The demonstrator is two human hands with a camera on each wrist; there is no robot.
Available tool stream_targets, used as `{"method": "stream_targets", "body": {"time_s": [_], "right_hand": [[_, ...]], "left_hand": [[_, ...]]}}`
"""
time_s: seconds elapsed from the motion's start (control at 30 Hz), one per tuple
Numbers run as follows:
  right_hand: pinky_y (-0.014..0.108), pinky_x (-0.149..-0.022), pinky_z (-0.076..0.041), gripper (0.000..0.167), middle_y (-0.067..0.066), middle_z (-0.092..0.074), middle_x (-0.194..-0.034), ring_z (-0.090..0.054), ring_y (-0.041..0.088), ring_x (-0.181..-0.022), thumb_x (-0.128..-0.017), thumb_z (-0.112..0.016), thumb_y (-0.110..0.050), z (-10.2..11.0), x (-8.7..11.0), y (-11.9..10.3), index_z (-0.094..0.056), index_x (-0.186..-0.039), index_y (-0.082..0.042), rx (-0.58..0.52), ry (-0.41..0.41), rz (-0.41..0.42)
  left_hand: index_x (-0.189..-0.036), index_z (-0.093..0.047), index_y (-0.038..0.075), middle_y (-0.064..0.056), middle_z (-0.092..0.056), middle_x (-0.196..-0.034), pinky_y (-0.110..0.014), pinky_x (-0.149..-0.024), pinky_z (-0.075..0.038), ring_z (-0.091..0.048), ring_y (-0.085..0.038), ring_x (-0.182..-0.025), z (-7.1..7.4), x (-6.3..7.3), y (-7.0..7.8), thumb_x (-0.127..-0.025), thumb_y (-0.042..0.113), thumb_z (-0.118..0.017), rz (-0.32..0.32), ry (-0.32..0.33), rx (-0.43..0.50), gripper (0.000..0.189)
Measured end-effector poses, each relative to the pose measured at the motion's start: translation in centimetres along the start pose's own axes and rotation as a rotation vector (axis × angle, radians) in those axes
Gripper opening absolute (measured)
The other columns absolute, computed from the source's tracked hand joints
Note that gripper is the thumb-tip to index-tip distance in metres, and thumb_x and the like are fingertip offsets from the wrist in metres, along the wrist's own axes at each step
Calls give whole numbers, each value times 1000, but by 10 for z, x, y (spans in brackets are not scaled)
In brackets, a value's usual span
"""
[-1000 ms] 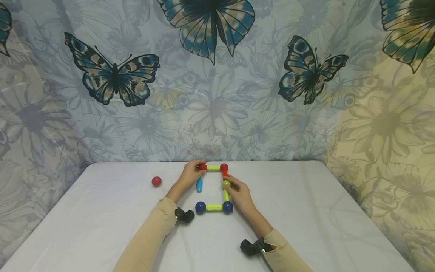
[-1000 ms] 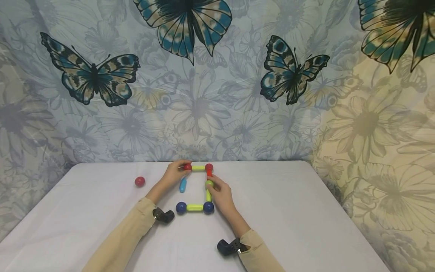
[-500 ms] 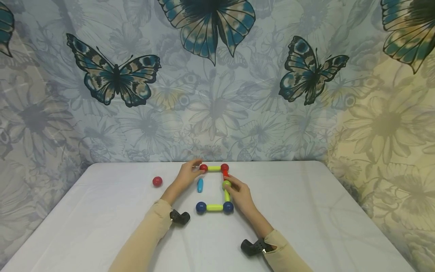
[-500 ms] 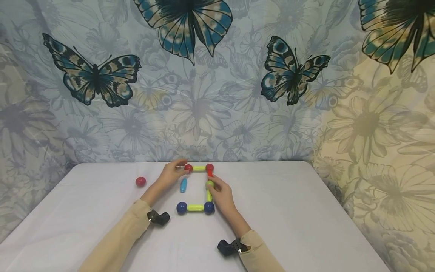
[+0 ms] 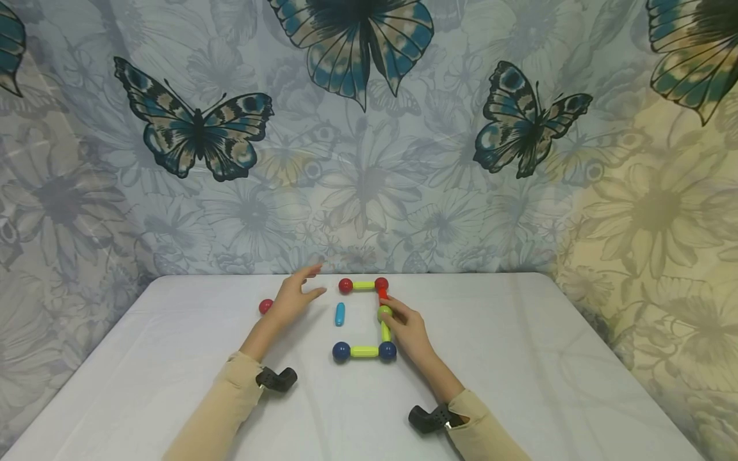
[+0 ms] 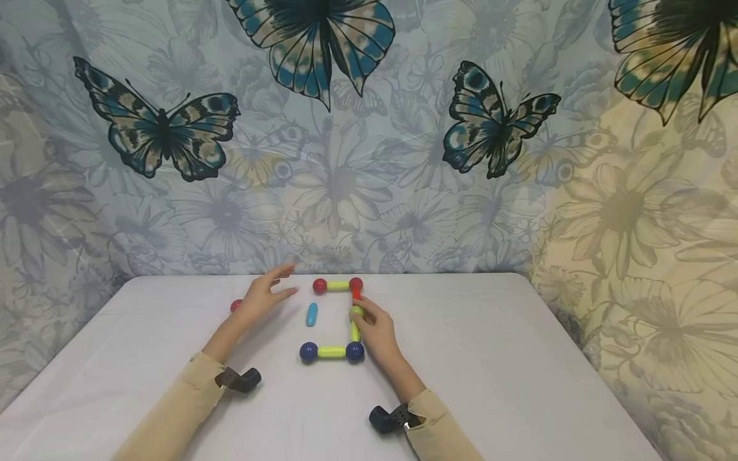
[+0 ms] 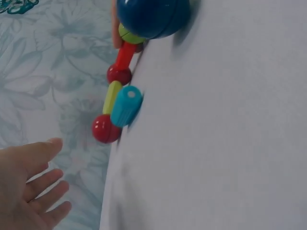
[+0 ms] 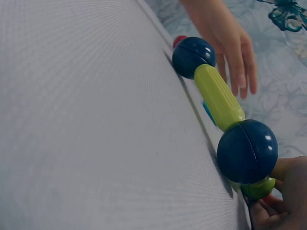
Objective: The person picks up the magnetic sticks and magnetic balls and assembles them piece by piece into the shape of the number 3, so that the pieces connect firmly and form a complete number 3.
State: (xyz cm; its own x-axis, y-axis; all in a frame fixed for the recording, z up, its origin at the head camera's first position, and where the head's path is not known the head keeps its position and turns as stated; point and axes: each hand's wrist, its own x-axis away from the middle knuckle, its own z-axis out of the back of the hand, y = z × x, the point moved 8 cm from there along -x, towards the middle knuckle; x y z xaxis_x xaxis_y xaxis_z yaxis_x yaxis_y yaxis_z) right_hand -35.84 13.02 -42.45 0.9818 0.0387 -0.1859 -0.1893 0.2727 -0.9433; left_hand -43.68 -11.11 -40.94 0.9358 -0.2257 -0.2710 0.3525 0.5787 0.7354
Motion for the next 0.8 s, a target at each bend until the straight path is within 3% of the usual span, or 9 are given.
{"method": "stream_targets", "body": {"time_s": [0.2,0.57,0.7,0.8], "right_hand": [[39,-111,-40,36,16,-50,-146,-44,33,-139,-93,-64,-9,-1,-12,29,-62,-128,-1,16,36,9],[43,-110,-40,36,23,-48,-145,-43,38,-138,-93,-62,-4,1,3,-8,-59,-128,7,20,2,-5],[43,-111,-40,36,23,-48,-146,-43,38,-138,-94,-61,-5,1,5,-11,-59,-128,7,27,-4,-3],[43,-111,-40,36,23,-48,-146,-43,38,-138,-94,-61,-5,1,6,-10,-59,-128,6,25,-2,-1]], "left_hand": [[-142,-48,9,-17,-53,-143,-59,-113,-34,-45,-38,-135,22,14,-9,-92,19,-68,48,-30,-41,55],[-138,-54,8,-18,-54,-142,-57,-110,-39,-45,-44,-134,46,23,-36,-91,20,-69,74,-122,-63,50],[-136,-55,3,-19,-57,-138,-57,-113,-34,-52,-40,-128,51,25,-43,-90,16,-69,66,-157,-39,50],[-134,-55,0,-21,-59,-135,-55,-111,-39,-55,-39,-126,54,27,-46,-89,15,-70,48,-178,1,50]]}}
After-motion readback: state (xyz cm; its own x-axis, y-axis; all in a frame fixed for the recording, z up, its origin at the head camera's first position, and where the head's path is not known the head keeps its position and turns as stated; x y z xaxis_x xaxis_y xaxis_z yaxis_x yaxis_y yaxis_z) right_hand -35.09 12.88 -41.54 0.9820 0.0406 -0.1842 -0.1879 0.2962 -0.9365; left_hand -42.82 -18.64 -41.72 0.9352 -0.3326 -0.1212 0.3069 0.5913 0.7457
